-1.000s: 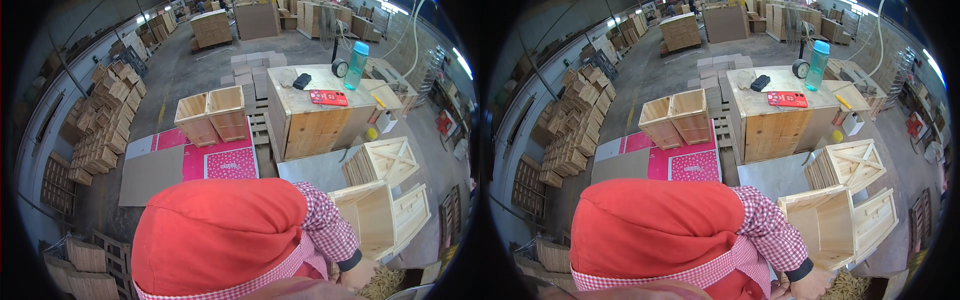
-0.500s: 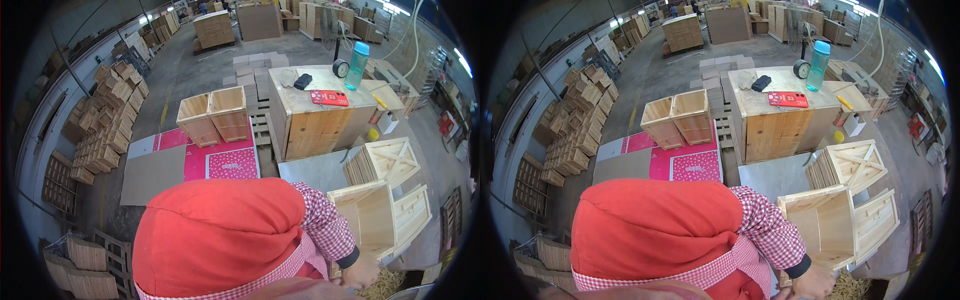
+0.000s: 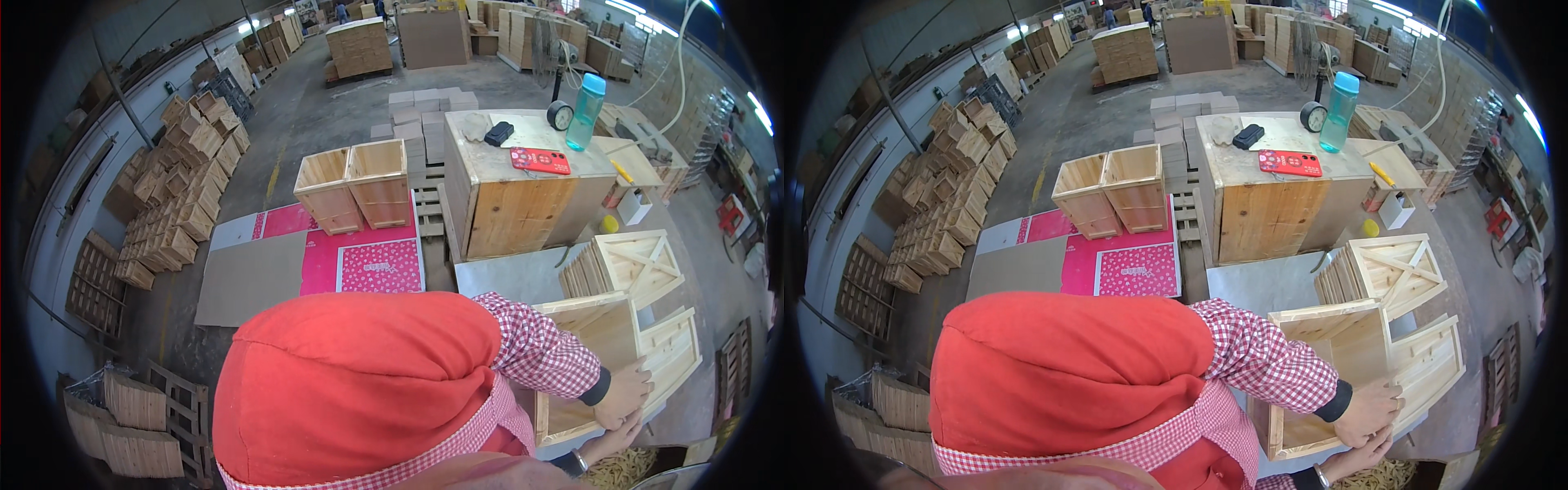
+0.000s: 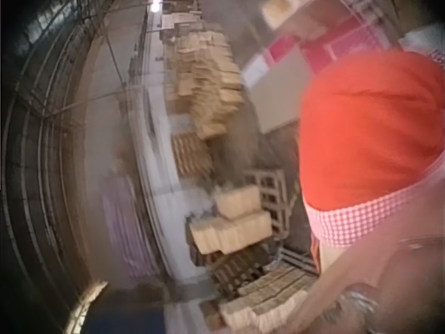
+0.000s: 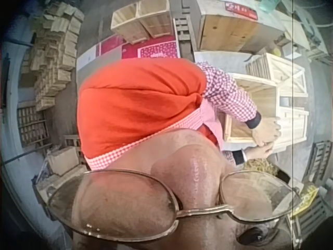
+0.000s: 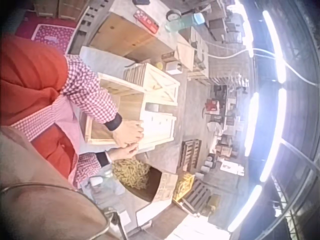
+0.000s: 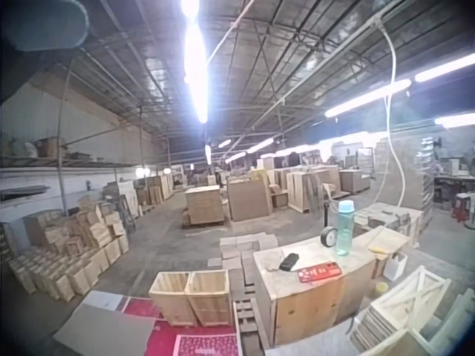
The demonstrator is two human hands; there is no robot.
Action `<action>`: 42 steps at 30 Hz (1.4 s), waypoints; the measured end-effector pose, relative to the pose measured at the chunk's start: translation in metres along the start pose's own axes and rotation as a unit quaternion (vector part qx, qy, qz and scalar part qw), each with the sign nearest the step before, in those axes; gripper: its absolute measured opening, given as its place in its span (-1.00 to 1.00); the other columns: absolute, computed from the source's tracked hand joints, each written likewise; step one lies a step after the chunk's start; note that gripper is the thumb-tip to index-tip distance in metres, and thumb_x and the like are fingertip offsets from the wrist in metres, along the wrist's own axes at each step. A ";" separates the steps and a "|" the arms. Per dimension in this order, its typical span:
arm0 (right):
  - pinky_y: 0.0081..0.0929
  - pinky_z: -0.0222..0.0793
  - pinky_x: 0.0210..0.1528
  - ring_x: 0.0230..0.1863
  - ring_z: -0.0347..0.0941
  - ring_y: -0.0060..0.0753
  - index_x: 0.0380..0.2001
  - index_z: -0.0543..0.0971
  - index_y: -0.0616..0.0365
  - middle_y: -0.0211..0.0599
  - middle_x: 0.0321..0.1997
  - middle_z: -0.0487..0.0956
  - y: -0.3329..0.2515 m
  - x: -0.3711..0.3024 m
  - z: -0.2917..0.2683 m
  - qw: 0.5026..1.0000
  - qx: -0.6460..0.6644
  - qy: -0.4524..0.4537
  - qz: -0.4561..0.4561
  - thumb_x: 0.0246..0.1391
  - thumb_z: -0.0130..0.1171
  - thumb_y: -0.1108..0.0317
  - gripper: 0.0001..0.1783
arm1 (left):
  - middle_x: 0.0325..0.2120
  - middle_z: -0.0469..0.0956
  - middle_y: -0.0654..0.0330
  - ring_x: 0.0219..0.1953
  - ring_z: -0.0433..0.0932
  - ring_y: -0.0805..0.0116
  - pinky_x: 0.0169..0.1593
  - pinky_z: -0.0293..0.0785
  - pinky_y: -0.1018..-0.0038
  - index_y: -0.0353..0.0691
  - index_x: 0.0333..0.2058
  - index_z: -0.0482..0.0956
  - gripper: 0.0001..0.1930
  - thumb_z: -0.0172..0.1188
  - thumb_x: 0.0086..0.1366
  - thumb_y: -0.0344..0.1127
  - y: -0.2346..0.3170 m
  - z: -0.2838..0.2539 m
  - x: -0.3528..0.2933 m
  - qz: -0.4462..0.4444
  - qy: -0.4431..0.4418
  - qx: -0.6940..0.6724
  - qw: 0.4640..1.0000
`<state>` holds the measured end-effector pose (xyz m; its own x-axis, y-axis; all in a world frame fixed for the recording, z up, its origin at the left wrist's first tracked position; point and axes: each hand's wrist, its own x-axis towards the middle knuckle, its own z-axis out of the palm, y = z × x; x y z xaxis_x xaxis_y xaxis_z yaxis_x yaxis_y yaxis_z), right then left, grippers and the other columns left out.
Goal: Applying glue to wooden boards and assembling them into small boxes.
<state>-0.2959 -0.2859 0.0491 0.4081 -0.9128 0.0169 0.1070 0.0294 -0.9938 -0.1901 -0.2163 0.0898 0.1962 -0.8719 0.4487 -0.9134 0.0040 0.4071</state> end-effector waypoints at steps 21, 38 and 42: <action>-0.46 0.41 -0.14 -0.17 0.47 -0.37 -0.10 0.45 0.26 -0.24 -0.12 0.50 -0.003 0.017 0.012 0.997 0.059 -0.039 0.038 0.20 -0.10 0.22 -0.65 | -0.23 0.48 -0.10 -0.01 0.36 0.04 0.25 -0.13 -0.13 -0.46 -0.30 0.51 -0.41 0.11 -0.32 -0.11 0.004 -0.005 0.003 -0.004 -0.040 0.008 0.999; -0.43 0.36 -0.15 -0.18 0.39 -0.38 -0.15 0.37 0.21 -0.25 -0.17 0.42 -0.002 0.025 0.004 0.992 0.041 -0.110 0.047 0.22 -0.11 0.12 -0.64 | -0.17 0.47 -0.15 0.08 0.34 -0.06 0.12 0.18 -0.02 -0.42 -0.29 0.50 -0.58 0.10 -0.12 -0.22 0.036 -0.026 -0.019 -0.055 0.037 0.028 0.997; -0.40 0.36 -0.08 -0.07 0.41 -0.32 -0.03 0.38 0.23 -0.19 -0.06 0.43 -0.006 0.022 0.004 0.992 0.030 -0.096 0.076 0.20 -0.08 0.05 -0.53 | -0.30 0.55 -0.18 -0.10 0.53 -0.01 -0.11 0.45 0.14 -0.40 -0.44 0.54 -0.70 0.13 -0.14 -0.28 0.036 -0.016 -0.021 -0.136 -0.128 0.011 0.982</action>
<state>-0.2843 -0.3046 0.0563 0.5891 -0.8010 -0.1070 0.0823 0.1912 -0.9781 -0.2213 -0.1903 0.1075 0.3411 -0.9336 0.1099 -0.8475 -0.2549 0.4656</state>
